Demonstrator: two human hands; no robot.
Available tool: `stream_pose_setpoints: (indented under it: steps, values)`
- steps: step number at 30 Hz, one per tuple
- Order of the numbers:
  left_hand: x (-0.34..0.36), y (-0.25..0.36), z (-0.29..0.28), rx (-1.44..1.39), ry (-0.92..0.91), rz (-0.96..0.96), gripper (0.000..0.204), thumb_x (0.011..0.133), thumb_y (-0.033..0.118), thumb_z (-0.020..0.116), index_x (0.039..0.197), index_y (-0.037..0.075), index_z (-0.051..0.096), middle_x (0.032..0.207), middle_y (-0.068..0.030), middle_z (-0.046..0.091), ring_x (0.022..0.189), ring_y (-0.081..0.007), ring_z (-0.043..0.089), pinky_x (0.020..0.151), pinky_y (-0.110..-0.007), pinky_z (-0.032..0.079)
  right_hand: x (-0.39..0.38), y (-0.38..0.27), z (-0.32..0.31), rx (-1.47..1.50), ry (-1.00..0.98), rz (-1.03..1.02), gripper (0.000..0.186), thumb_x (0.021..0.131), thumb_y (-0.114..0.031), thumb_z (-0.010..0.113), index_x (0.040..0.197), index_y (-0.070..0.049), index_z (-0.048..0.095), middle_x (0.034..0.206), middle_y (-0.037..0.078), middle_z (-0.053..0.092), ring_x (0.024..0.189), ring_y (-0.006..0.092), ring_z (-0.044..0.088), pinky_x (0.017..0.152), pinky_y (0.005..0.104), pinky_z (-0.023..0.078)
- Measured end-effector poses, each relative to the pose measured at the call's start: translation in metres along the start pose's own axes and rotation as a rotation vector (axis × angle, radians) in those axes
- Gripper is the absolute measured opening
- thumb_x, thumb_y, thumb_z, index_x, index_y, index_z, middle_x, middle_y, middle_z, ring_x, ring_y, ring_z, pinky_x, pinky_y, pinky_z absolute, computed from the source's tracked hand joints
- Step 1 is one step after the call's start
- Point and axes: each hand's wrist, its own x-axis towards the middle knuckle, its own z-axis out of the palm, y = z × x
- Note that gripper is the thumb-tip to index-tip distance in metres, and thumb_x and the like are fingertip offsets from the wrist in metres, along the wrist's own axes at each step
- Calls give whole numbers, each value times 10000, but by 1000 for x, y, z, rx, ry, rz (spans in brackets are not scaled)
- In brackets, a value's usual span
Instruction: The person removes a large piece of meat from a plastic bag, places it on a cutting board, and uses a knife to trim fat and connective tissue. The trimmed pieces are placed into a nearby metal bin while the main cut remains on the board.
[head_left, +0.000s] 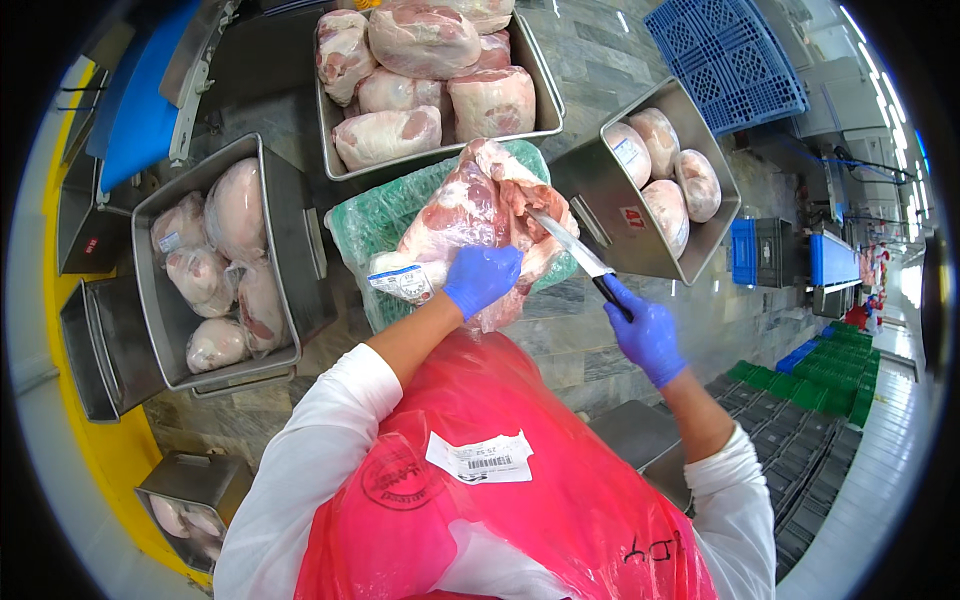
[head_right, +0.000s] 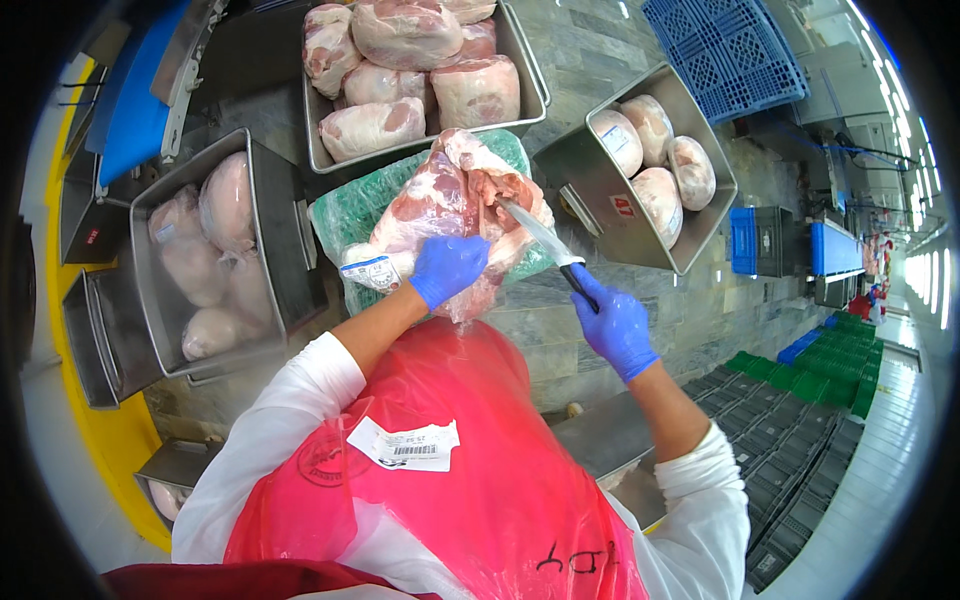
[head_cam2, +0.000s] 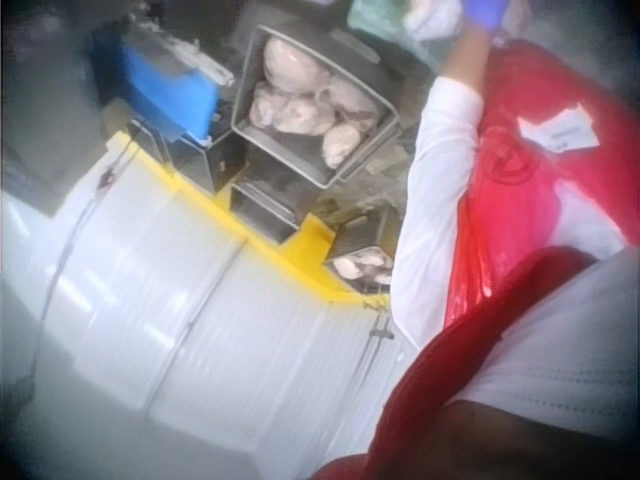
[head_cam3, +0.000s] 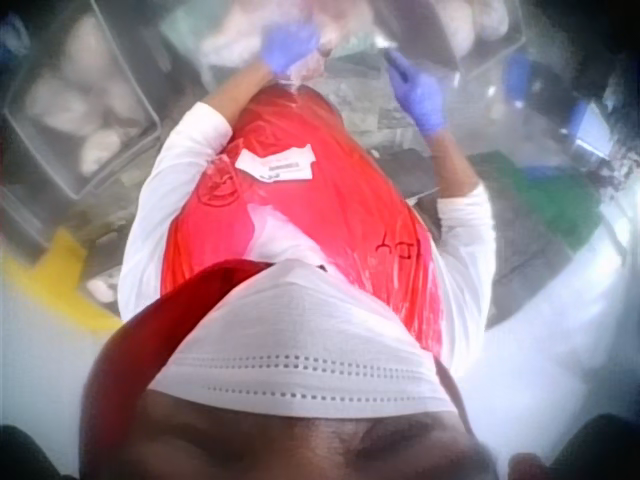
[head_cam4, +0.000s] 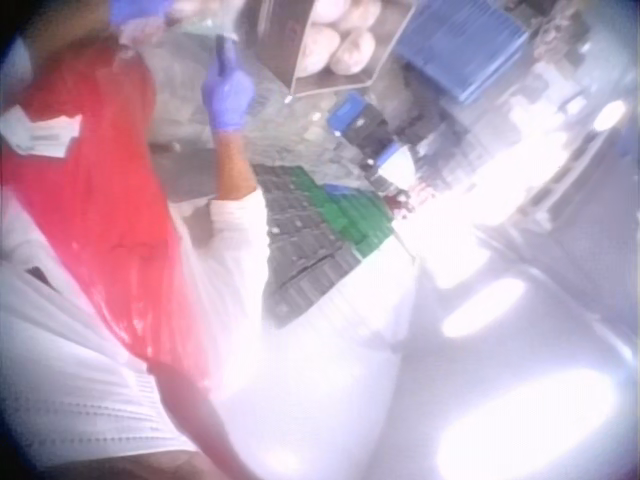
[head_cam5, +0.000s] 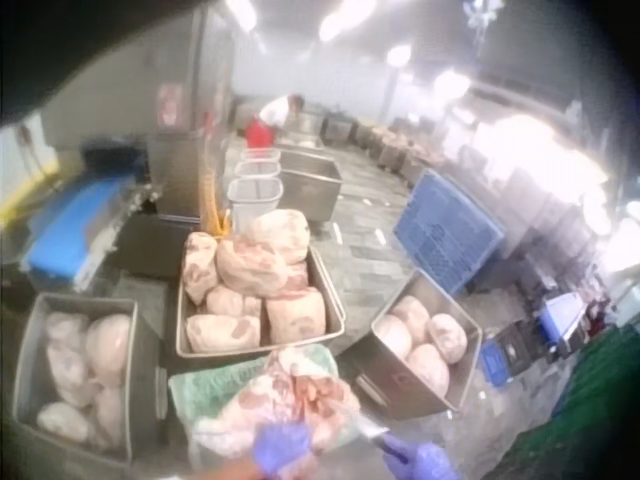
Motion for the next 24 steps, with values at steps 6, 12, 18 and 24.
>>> stream_pose_setpoints:
  steps: [6,12,18,24]
  values:
    - [-5,0,0,-18,-4,-4,222,996,301,615,853,140,669,677,-145,680,593,-384,674,568,-522,530,-36,32,104,306,165,54,537,954,-240,748,1477,-267,625,899,245,727,795,433,720,715,516,565]
    - [1,19,-11,-11,155,-285,282,988,357,651,1021,77,641,949,-229,734,850,-429,725,735,-537,565,-48,11,105,399,218,64,548,943,-206,747,1476,-251,627,916,237,731,819,418,723,720,508,566]
    - [49,31,-15,28,3,-603,528,969,442,673,1182,-28,561,1039,-328,715,976,-486,713,851,-564,561,-73,3,29,154,164,66,539,902,-165,739,1431,-229,655,903,189,712,789,391,711,690,507,560]
    - [40,10,22,209,-37,-374,339,1054,300,510,1114,-17,612,959,-287,712,868,-473,713,762,-576,566,-85,-4,7,110,221,56,457,910,-163,746,1361,-205,692,922,161,695,782,370,698,673,475,554]
